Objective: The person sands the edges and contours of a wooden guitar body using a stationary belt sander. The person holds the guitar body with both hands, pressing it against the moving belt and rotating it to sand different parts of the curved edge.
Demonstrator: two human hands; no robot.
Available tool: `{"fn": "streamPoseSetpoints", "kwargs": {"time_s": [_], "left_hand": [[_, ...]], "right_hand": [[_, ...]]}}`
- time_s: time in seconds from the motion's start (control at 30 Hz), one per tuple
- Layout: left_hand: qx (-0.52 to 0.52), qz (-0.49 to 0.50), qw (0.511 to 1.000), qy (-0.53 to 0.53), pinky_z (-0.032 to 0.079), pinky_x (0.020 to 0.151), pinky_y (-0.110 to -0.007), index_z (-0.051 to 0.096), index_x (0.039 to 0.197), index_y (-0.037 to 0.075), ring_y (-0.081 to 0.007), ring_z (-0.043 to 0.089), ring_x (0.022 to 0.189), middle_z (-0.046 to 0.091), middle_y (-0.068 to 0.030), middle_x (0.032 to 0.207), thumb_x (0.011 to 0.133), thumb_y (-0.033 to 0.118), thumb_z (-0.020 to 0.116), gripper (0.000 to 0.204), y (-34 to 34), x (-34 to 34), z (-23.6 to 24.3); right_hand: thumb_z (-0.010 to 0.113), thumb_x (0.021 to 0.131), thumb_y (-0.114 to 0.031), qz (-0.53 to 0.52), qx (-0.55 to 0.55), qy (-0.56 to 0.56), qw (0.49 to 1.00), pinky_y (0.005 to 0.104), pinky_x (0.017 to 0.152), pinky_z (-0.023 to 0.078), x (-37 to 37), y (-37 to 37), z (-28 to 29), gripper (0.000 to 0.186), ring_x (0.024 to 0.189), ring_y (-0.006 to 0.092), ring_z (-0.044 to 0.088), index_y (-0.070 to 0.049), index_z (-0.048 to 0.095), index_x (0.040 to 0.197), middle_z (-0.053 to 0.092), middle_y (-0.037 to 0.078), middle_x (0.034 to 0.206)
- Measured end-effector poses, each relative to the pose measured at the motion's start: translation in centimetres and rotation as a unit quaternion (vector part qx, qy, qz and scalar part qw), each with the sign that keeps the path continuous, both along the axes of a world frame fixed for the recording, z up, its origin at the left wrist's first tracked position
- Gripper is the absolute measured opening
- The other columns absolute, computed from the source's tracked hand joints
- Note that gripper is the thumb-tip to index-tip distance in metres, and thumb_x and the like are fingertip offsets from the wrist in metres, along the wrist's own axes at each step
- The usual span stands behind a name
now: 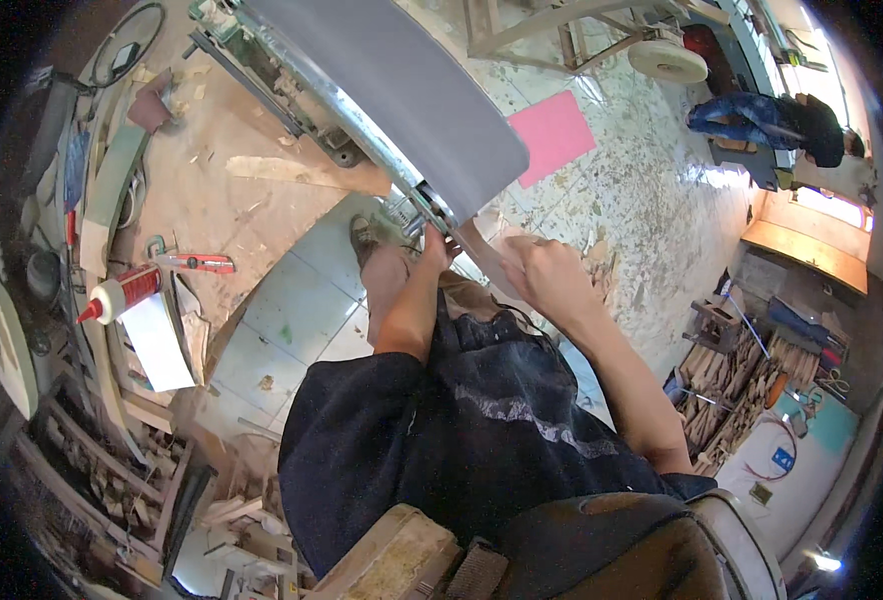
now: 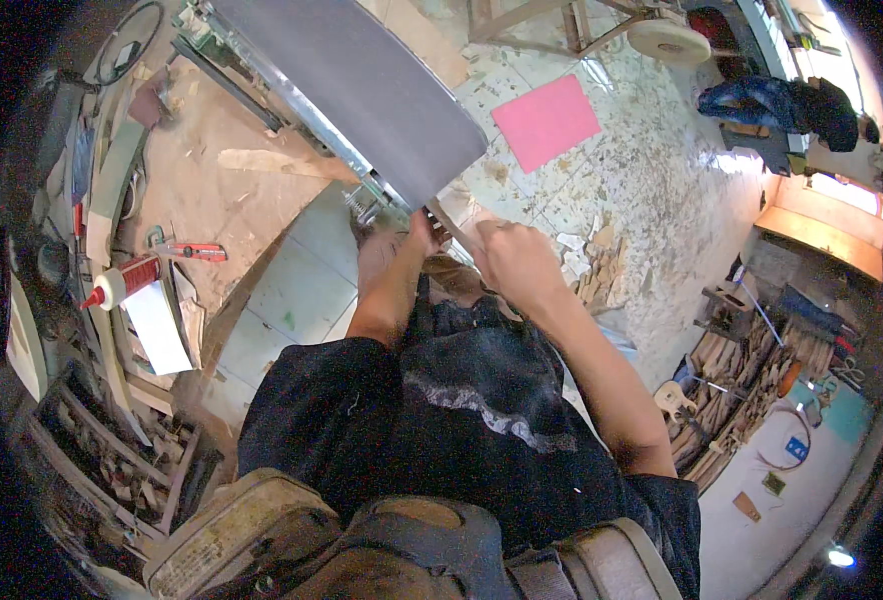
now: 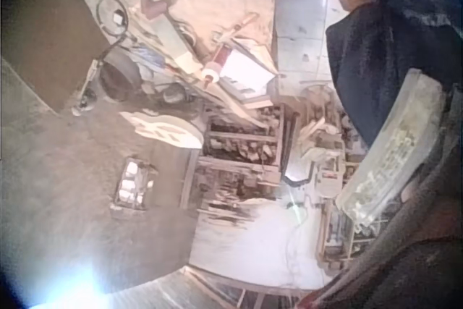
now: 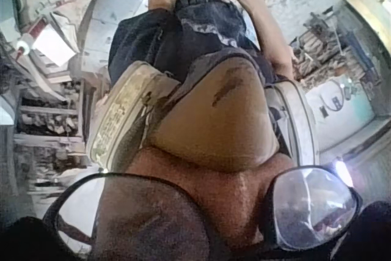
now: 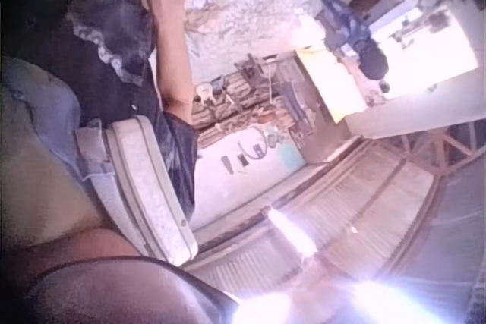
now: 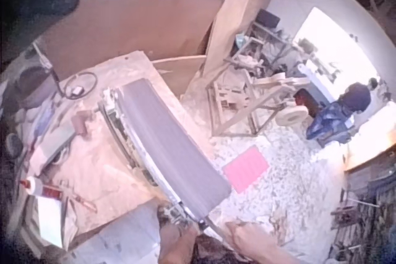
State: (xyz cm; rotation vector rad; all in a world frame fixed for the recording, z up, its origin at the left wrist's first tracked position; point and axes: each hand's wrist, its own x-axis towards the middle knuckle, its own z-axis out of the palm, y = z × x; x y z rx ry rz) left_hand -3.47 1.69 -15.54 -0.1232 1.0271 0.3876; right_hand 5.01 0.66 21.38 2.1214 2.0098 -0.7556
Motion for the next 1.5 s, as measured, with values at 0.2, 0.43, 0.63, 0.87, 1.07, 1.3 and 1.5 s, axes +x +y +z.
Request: {"fn": "streamPoseSetpoints", "kwargs": {"time_s": [0.2,0.43,0.63,0.87,1.07,1.3,1.5], "left_hand": [[0.045,0.033,0.998,-0.007,0.057,0.078,-0.043,0.052,0.128,0.021,-0.0289,0.062,0.102,0.057,-0.0077,0.123,0.096,0.057,0.045,0.049,0.7,0.2,0.7],[0.089,0.115,0.987,-0.067,0.059,0.086,-0.042,0.050,0.132,0.015,-0.0308,0.062,0.106,0.059,-0.0109,0.127,0.104,0.048,0.041,0.045,3.0,-0.2,-1.8],[0.104,0.092,0.989,-0.041,0.052,0.094,-0.047,0.050,0.133,0.015,-0.0312,0.059,0.113,0.058,-0.0114,0.130,0.102,0.050,0.045,0.048,4.0,0.3,2.0],[0.137,0.108,0.984,-0.040,0.042,0.104,-0.051,0.049,0.137,0.019,-0.0303,0.049,0.127,0.054,-0.0064,0.138,0.096,0.057,0.051,0.056,4.7,-1.4,5.7],[0.186,0.100,0.977,-0.042,0.048,0.098,-0.039,0.047,0.138,0.008,-0.0245,0.059,0.112,0.057,-0.0097,0.132,0.103,0.052,0.040,0.057,4.7,-1.9,9.9],[0.184,0.026,0.982,-0.017,0.046,0.097,-0.040,0.048,0.134,0.009,-0.0196,0.056,0.109,0.056,-0.0049,0.121,0.104,0.048,0.031,0.051,3.2,-1.1,17.2],[0.190,0.028,0.981,0.013,0.050,0.094,-0.039,0.051,0.135,0.011,-0.0228,0.061,0.107,0.063,-0.0095,0.121,0.103,0.059,0.030,0.061,3.5,-1.3,15.6]], "right_hand": [[0.068,0.087,-0.020,-0.005,0.058,-0.001,0.998,0.0486,0.066,0.055,-0.2,-1.5,2.6,0.028,0.069,0.0413,0.067,0.000,0.063,0.106,0.066,0.024,0.076],[0.070,0.088,-0.022,-0.016,0.096,0.005,0.995,0.0472,0.063,0.055,-0.4,-2.7,4.9,0.035,0.069,0.0404,0.068,-0.004,0.063,0.117,0.069,0.023,0.084],[0.067,0.090,-0.022,-0.017,0.135,0.020,0.990,0.0475,0.060,0.056,0.1,-3.2,6.0,0.037,0.065,0.0405,0.067,-0.002,0.059,0.121,0.066,0.024,0.077],[0.067,0.090,-0.023,-0.010,0.132,0.035,0.991,0.0463,0.059,0.056,-0.1,-3.2,8.0,0.038,0.065,0.0392,0.068,-0.003,0.060,0.121,0.067,0.024,0.081],[0.072,0.087,-0.021,-0.025,0.210,0.052,0.976,0.0425,0.057,0.056,0.8,-5.9,9.6,0.036,0.063,0.0340,0.068,-0.004,0.064,0.118,0.070,0.019,0.085],[0.077,0.083,-0.018,-0.096,0.174,0.028,0.980,0.0380,0.054,0.053,1.3,-10.5,13.6,0.039,0.057,0.0289,0.066,-0.005,0.066,0.118,0.069,0.017,0.078],[0.076,0.084,-0.018,-0.109,0.146,0.030,0.983,0.0373,0.054,0.053,0.8,-9.6,14.3,0.037,0.056,0.0280,0.066,-0.004,0.066,0.117,0.068,0.016,0.074]]}}
